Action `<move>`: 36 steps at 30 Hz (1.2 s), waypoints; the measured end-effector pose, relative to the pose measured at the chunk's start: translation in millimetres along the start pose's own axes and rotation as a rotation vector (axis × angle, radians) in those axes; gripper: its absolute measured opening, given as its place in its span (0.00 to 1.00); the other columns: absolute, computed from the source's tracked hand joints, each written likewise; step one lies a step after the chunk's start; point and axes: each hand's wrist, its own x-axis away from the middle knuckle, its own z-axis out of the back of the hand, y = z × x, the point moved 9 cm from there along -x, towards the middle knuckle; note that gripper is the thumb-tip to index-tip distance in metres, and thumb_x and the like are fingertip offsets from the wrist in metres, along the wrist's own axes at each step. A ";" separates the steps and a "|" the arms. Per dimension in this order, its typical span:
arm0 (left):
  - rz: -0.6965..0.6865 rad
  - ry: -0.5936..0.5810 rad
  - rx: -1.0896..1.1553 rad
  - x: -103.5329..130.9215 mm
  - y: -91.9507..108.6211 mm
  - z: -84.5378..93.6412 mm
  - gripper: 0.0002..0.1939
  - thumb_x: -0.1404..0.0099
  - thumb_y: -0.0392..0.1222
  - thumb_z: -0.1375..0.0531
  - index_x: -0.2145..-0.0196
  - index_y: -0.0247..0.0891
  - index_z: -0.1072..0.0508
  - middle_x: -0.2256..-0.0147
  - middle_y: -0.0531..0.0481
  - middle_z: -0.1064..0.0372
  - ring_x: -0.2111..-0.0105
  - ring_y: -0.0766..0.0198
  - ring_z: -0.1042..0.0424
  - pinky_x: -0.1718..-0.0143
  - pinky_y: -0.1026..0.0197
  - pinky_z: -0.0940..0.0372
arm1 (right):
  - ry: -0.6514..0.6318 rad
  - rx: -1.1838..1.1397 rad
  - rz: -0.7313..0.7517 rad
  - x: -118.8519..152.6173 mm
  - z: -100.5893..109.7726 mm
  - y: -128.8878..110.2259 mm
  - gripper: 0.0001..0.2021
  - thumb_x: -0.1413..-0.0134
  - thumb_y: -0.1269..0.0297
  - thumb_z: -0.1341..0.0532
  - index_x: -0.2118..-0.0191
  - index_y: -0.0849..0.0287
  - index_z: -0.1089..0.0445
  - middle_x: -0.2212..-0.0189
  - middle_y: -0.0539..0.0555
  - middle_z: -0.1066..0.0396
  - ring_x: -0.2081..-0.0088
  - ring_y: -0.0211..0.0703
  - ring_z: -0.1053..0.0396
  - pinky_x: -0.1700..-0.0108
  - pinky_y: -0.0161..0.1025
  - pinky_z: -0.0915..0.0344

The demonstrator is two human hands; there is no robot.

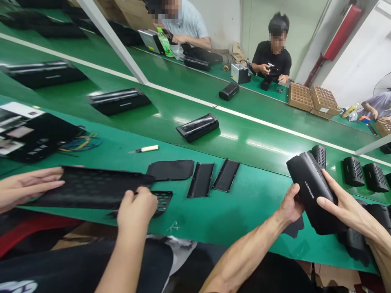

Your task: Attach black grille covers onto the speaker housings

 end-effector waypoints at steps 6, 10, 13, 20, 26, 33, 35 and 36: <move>-0.088 0.055 0.043 -19.6 16.1 8.9 0.37 0.54 0.66 0.25 0.54 0.36 0.18 0.55 0.40 0.18 0.46 0.40 0.24 0.45 0.46 0.31 | 0.544 -0.061 0.145 47.7 -3.4 5.3 0.59 0.50 0.38 0.27 0.22 0.47 0.60 0.24 0.64 0.58 0.26 0.76 0.52 0.32 0.74 0.43; -0.153 0.058 -0.129 -21.5 26.7 4.5 0.33 0.48 0.69 0.30 0.53 0.43 0.17 0.53 0.48 0.18 0.42 0.35 0.26 0.49 0.43 0.30 | 0.796 -0.041 0.296 54.1 -24.9 -7.1 0.48 0.49 0.47 0.25 0.29 0.52 0.48 0.30 0.68 0.47 0.30 0.74 0.45 0.32 0.77 0.49; -0.188 0.022 -0.292 -18.0 33.3 -1.4 0.36 0.45 0.72 0.35 0.49 0.44 0.17 0.53 0.49 0.17 0.45 0.31 0.25 0.53 0.38 0.29 | 0.842 -0.064 0.350 51.2 -20.0 -12.7 0.40 0.49 0.51 0.25 0.35 0.53 0.42 0.36 0.66 0.39 0.36 0.69 0.36 0.34 0.74 0.45; -0.235 -0.185 -0.582 -18.6 110.2 -19.8 0.48 0.51 0.71 0.30 0.35 0.55 0.28 0.40 0.52 0.25 0.35 0.34 0.33 0.45 0.36 0.30 | 0.703 -0.154 0.135 66.6 5.6 20.3 0.44 0.51 0.44 0.26 0.32 0.52 0.39 0.36 0.63 0.37 0.38 0.73 0.35 0.38 0.68 0.38; -0.346 -0.455 -0.991 -8.1 156.1 -64.9 0.51 0.52 0.71 0.28 0.34 0.49 0.27 0.44 0.48 0.23 0.39 0.38 0.28 0.42 0.40 0.33 | 0.597 -0.210 0.102 78.4 9.4 15.4 0.40 0.49 0.44 0.29 0.34 0.52 0.39 0.38 0.61 0.33 0.40 0.71 0.34 0.43 0.58 0.33; -0.303 -0.373 -0.959 -6.8 141.1 -51.5 0.44 0.46 0.66 0.29 0.34 0.51 0.27 0.39 0.54 0.27 0.38 0.39 0.31 0.37 0.44 0.37 | 0.546 -0.369 0.034 67.2 4.1 45.7 0.37 0.49 0.42 0.29 0.37 0.51 0.35 0.40 0.59 0.32 0.45 0.65 0.30 0.50 0.50 0.30; -0.327 -0.291 -0.898 -14.6 131.2 -42.4 0.43 0.45 0.62 0.28 0.34 0.46 0.27 0.37 0.49 0.28 0.38 0.40 0.31 0.37 0.44 0.37 | 0.555 -0.447 0.003 57.5 -0.3 60.0 0.38 0.49 0.40 0.29 0.37 0.52 0.35 0.43 0.60 0.31 0.49 0.63 0.28 0.52 0.51 0.29; -0.340 -0.194 -0.856 -18.2 124.8 -33.1 0.44 0.44 0.62 0.28 0.34 0.44 0.27 0.36 0.45 0.29 0.39 0.41 0.30 0.38 0.44 0.35 | 0.575 -0.448 -0.015 53.8 -3.1 63.6 0.39 0.50 0.39 0.29 0.37 0.52 0.36 0.45 0.60 0.31 0.50 0.62 0.28 0.53 0.52 0.29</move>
